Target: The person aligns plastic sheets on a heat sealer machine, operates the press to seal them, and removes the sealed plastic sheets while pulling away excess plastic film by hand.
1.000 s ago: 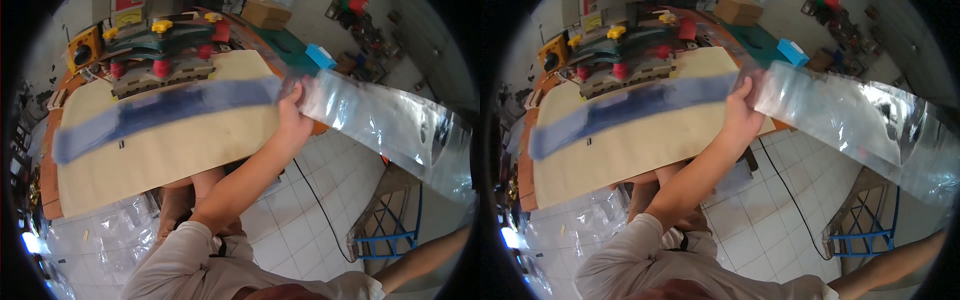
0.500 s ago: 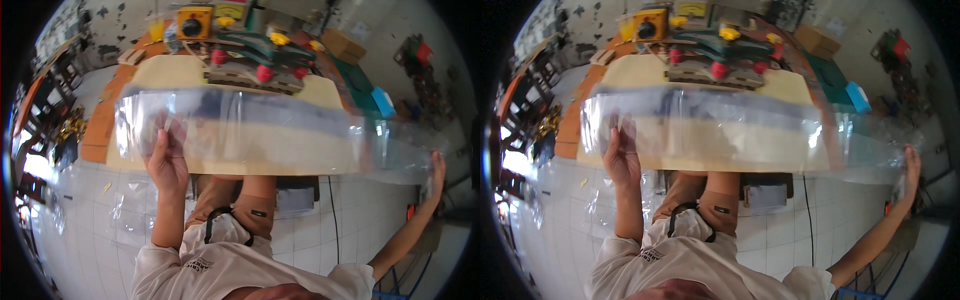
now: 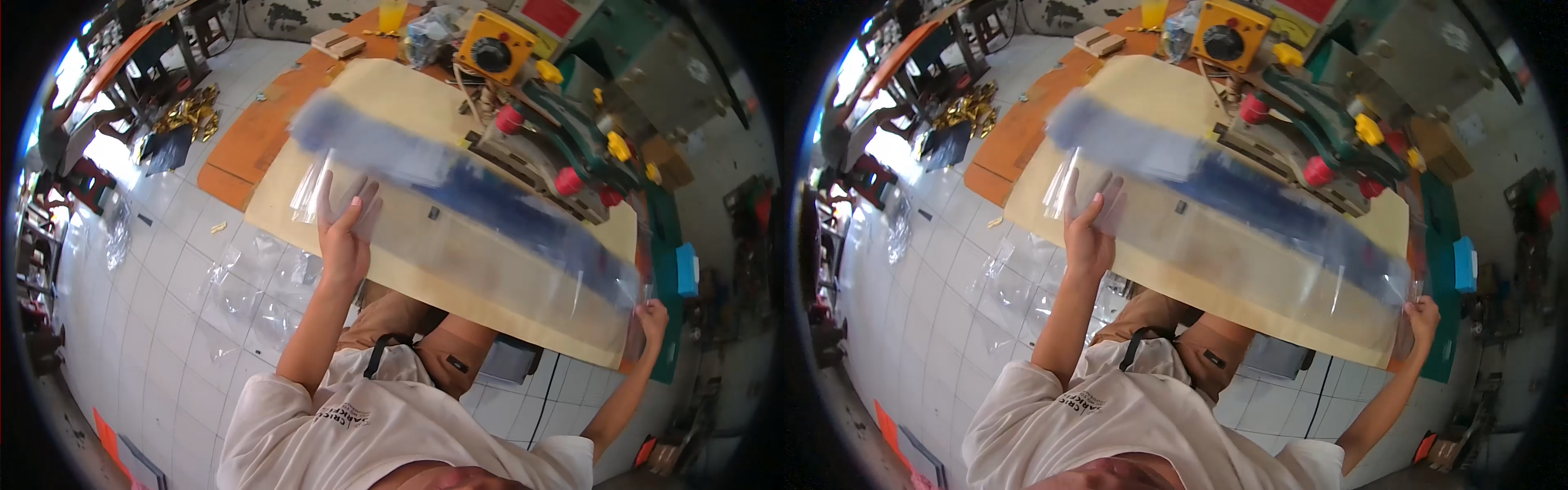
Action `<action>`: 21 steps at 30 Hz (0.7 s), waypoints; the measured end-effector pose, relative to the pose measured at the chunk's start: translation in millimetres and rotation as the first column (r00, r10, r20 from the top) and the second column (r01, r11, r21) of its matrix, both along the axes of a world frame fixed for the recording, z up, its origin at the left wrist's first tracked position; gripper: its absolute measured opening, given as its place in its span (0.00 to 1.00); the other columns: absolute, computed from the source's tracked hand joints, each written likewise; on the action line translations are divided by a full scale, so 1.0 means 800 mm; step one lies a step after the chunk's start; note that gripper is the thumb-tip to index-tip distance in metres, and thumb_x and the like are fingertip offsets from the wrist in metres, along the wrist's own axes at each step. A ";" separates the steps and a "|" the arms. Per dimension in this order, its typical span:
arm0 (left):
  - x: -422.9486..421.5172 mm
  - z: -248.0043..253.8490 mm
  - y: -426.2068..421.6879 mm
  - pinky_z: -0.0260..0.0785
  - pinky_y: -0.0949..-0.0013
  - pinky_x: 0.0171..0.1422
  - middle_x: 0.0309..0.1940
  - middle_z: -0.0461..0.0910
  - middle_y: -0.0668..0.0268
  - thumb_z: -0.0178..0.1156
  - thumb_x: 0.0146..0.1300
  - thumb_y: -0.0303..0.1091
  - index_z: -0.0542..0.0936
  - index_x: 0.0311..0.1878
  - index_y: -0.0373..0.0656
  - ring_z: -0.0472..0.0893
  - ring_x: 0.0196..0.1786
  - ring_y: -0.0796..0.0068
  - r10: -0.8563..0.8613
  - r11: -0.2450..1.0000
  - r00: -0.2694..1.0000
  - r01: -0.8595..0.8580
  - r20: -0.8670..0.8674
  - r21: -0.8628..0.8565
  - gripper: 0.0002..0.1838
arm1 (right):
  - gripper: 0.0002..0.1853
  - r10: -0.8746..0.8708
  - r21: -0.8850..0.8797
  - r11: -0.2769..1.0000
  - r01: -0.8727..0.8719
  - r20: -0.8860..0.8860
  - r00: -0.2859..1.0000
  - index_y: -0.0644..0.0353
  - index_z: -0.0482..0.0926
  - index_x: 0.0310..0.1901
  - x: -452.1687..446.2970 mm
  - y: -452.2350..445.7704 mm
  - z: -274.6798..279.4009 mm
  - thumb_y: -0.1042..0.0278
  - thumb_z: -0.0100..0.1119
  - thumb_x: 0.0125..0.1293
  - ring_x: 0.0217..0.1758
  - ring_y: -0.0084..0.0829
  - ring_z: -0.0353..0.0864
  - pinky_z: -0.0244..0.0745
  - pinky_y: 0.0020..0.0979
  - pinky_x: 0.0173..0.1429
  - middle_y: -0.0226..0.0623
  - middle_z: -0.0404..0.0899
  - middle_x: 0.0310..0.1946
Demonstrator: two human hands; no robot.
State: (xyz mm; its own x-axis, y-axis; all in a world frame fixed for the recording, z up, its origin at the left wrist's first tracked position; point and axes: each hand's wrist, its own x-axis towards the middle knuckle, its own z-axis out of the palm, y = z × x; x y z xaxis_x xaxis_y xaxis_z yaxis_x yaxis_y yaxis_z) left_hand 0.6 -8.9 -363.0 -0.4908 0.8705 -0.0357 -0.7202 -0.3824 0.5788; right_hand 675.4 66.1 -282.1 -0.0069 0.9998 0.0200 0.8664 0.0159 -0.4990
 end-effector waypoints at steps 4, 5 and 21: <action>-0.007 -0.002 0.000 0.60 0.47 0.69 0.68 0.57 0.46 0.51 0.64 0.23 0.46 0.74 0.52 0.63 0.68 0.46 0.096 0.993 0.991 -0.101 0.091 0.055 0.38 | 0.11 -0.526 0.657 0.704 0.270 0.225 0.820 0.60 0.81 0.42 -0.157 0.002 0.044 0.64 0.65 0.61 0.35 0.30 0.80 0.75 0.30 0.42 0.38 0.82 0.34; -0.006 -0.003 -0.002 0.59 0.46 0.70 0.68 0.57 0.47 0.51 0.63 0.23 0.45 0.74 0.52 0.62 0.68 0.46 0.104 0.991 0.990 -0.111 0.097 0.072 0.39 | 0.10 -0.415 0.696 0.679 0.233 0.102 0.904 0.61 0.81 0.42 -0.219 -0.003 0.061 0.66 0.63 0.62 0.36 0.29 0.80 0.75 0.29 0.42 0.38 0.82 0.35; -0.013 -0.014 0.003 0.59 0.50 0.72 0.67 0.62 0.52 0.47 0.67 0.25 0.66 0.61 0.33 0.63 0.69 0.52 0.061 0.996 0.996 -0.065 0.060 0.064 0.19 | 0.19 0.626 -0.047 0.613 -0.788 -0.580 0.522 0.67 0.79 0.45 -0.784 0.088 -0.014 0.61 0.69 0.57 0.40 0.26 0.79 0.73 0.26 0.46 0.38 0.82 0.37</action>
